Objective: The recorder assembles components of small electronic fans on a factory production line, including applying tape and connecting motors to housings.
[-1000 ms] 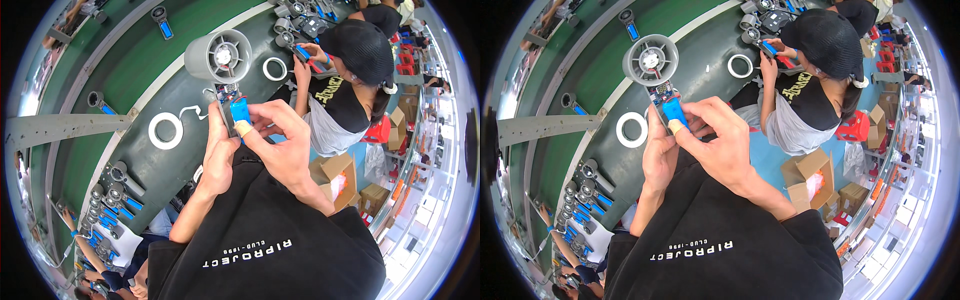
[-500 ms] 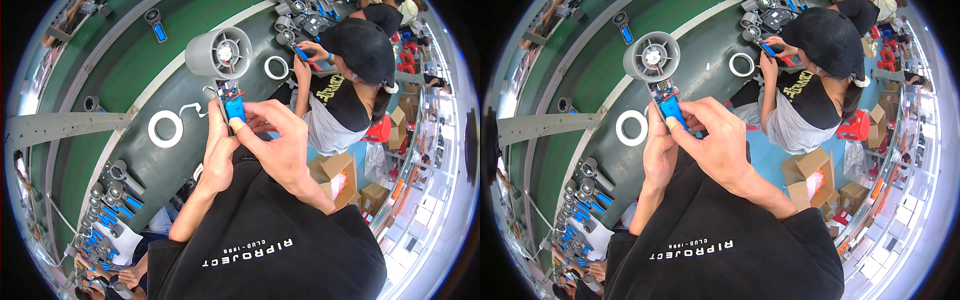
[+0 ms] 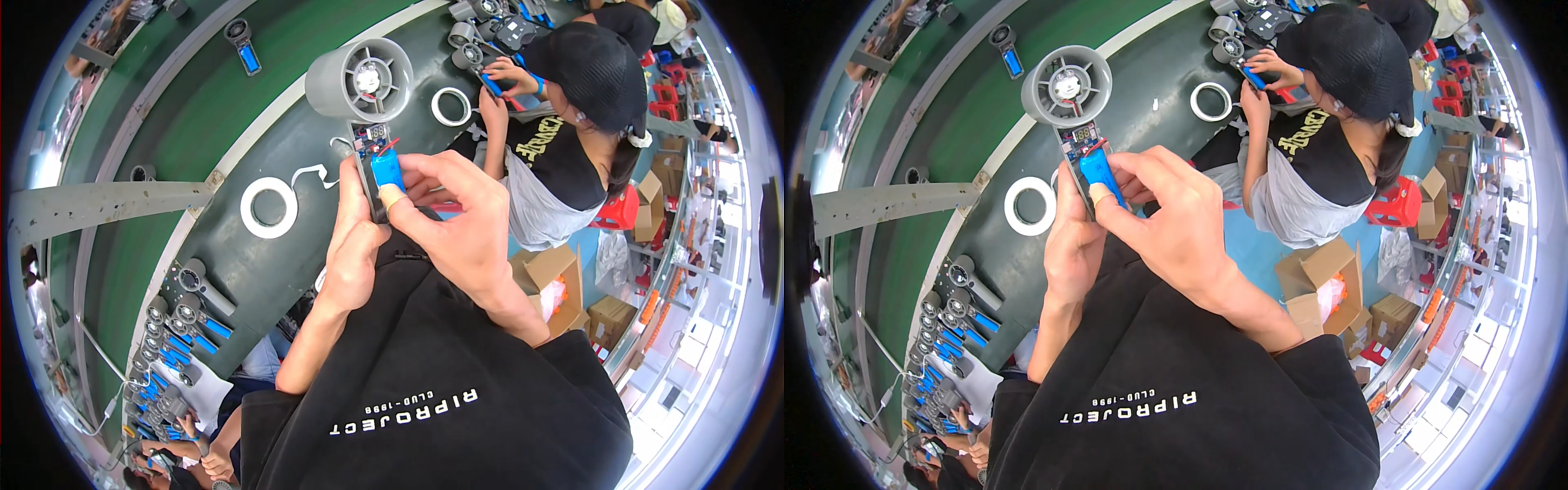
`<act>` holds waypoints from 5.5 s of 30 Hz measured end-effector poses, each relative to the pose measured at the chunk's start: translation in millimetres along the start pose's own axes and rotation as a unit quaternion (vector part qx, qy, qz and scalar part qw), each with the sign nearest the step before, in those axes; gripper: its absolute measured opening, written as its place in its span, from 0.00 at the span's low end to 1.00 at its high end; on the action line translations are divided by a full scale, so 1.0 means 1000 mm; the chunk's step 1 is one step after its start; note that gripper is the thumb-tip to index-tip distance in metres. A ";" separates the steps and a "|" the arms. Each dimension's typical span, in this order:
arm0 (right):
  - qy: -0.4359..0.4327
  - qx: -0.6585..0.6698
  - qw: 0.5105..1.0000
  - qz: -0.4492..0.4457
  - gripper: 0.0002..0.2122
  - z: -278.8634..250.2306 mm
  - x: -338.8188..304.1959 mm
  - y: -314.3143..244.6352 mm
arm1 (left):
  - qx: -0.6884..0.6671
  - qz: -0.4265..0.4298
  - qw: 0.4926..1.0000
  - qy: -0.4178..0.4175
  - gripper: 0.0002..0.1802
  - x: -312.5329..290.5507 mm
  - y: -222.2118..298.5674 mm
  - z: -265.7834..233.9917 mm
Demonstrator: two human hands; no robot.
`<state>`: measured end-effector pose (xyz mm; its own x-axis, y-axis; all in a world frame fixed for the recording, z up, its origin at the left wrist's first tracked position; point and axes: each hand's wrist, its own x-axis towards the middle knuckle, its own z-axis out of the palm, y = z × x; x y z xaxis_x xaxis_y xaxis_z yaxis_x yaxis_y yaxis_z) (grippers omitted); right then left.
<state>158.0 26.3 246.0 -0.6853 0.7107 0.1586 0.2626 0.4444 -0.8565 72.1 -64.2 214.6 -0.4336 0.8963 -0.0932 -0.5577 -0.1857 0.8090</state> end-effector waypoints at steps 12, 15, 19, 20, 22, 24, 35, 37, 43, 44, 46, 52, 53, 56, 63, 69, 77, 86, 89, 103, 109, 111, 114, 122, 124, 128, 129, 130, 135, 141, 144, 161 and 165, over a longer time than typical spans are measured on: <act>-0.018 0.032 0.999 0.023 0.13 -0.002 0.005 -0.003 | -0.105 -0.037 0.993 -0.026 0.48 0.003 -0.001 -0.005; -0.020 0.017 0.999 0.036 0.12 0.001 0.003 -0.003 | -0.090 -0.030 0.995 -0.022 0.48 0.003 0.001 -0.002; -0.006 0.002 0.999 0.036 0.12 0.005 0.001 -0.004 | -0.061 -0.022 0.998 -0.023 0.47 0.002 0.004 0.001; -0.004 -0.002 0.999 0.038 0.12 0.005 0.001 -0.004 | -0.060 -0.027 0.998 -0.022 0.47 0.002 0.006 0.002; -0.002 -0.002 0.999 0.033 0.12 0.007 0.000 -0.004 | -0.062 -0.023 0.998 -0.016 0.47 0.001 0.004 0.002; 0.002 -0.004 1.000 0.029 0.12 0.008 0.001 -0.005 | -0.066 -0.020 0.998 -0.013 0.47 0.001 0.003 0.002; 0.011 -0.027 1.000 0.009 0.12 0.005 0.000 -0.004 | -0.061 -0.023 0.998 0.018 0.50 0.001 0.003 0.009; 0.011 -0.025 1.000 0.011 0.12 0.004 0.000 -0.006 | -0.060 -0.022 0.998 -0.006 0.48 0.002 0.002 0.005; 0.018 -0.085 0.996 -0.016 0.12 0.008 -0.004 -0.008 | -0.042 -0.001 0.999 -0.001 0.47 0.002 -0.003 -0.001; 0.025 -0.116 0.992 -0.040 0.12 0.010 -0.005 -0.008 | -0.035 0.003 0.999 0.021 0.47 0.001 -0.003 -0.001; 0.029 -0.147 0.987 -0.053 0.12 0.013 -0.006 -0.010 | -0.020 0.010 1.000 0.009 0.48 0.003 -0.004 -0.005; 0.034 -0.207 0.975 -0.079 0.14 0.018 -0.008 -0.009 | 0.025 0.003 1.000 -0.010 0.49 0.004 -0.003 -0.012; 0.025 -0.195 0.978 -0.075 0.14 0.017 -0.008 -0.008 | 0.044 0.009 0.999 -0.015 0.50 0.004 -0.003 -0.013; 0.029 -0.199 0.976 -0.084 0.15 0.018 -0.008 -0.008 | 0.006 0.009 1.000 0.014 0.50 0.004 -0.003 -0.009; 0.028 -0.129 0.985 -0.108 0.18 0.018 -0.009 -0.008 | -0.051 0.023 0.998 0.009 0.41 0.002 0.001 -0.018; -0.038 -0.051 0.989 -0.131 0.17 0.006 -0.003 -0.001 | -0.008 0.018 0.998 0.055 0.30 0.001 0.003 -0.018; 0.039 0.015 0.986 -0.162 0.11 0.003 0.026 0.005 | -0.002 0.014 0.999 0.032 0.24 0.003 0.011 -0.007; -0.018 0.087 0.992 -0.089 0.05 0.008 0.021 0.002 | 0.035 0.031 0.998 0.029 0.21 0.000 0.011 -0.006; -0.004 0.137 0.991 0.000 0.04 0.009 0.018 -0.002 | 0.051 0.042 0.998 0.004 0.21 0.000 0.012 -0.006; 0.121 -0.096 0.948 -0.277 0.12 0.009 0.012 0.010 | 0.088 0.049 0.995 0.029 0.20 -0.003 0.011 -0.006; 0.096 -0.109 0.958 -0.246 0.13 0.014 0.009 0.010 | 0.097 0.056 0.992 0.053 0.20 0.000 0.008 -0.008; 0.080 -0.105 0.962 -0.240 0.13 0.017 0.009 0.010 | 0.110 0.062 0.990 0.061 0.20 -0.001 0.006 -0.012; 0.047 -0.089 0.973 -0.209 0.15 0.022 0.009 0.009 | 0.131 0.072 0.986 0.067 0.21 0.002 0.003 -0.017; -0.020 -0.036 0.996 -0.080 0.16 0.009 0.000 -0.007 | 0.123 0.056 0.990 0.044 0.22 0.003 0.003 -0.018; -0.010 0.012 0.993 -0.120 0.15 0.008 0.001 -0.001 | 0.100 0.053 0.993 0.039 0.24 0.003 0.007 -0.016; 0.026 -0.003 0.985 -0.172 0.14 0.007 0.004 0.001 | 0.104 0.054 0.992 0.039 0.24 0.001 0.008 -0.014; 0.016 -0.011 0.987 -0.159 0.14 0.005 0.004 -0.002 | 0.100 0.054 0.993 0.036 0.24 0.000 0.008 -0.013; 0.006 -0.019 0.989 -0.144 0.14 0.005 0.004 -0.004 | 0.095 0.054 0.993 0.032 0.24 -0.001 0.008 -0.013; 0.018 -0.050 0.985 -0.164 0.14 0.008 0.006 -0.001 | 0.104 0.055 0.992 0.036 0.24 -0.001 0.007 -0.015; 0.052 -0.068 0.979 -0.186 0.14 0.010 0.005 -0.001 | 0.091 0.054 0.994 0.026 0.23 0.000 0.010 -0.010; 0.052 -0.058 0.981 -0.178 0.12 0.009 0.007 -0.001 | 0.084 0.055 0.995 0.021 0.23 0.000 0.011 -0.010; -0.080 0.022 0.995 -0.061 0.10 -0.020 0.014 -0.020 | 0.099 0.061 0.993 0.009 0.26 0.001 0.014 -0.002; -0.043 -0.014 0.991 -0.123 0.11 -0.011 0.013 -0.011 | 0.064 0.056 0.996 0.003 0.25 0.002 0.018 -0.005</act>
<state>154.0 36.4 263.1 -0.7863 0.5301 0.3175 0.0980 0.6144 -0.7829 57.6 -67.8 225.5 -0.4929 0.8701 -0.0013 -0.4115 -0.2318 0.8815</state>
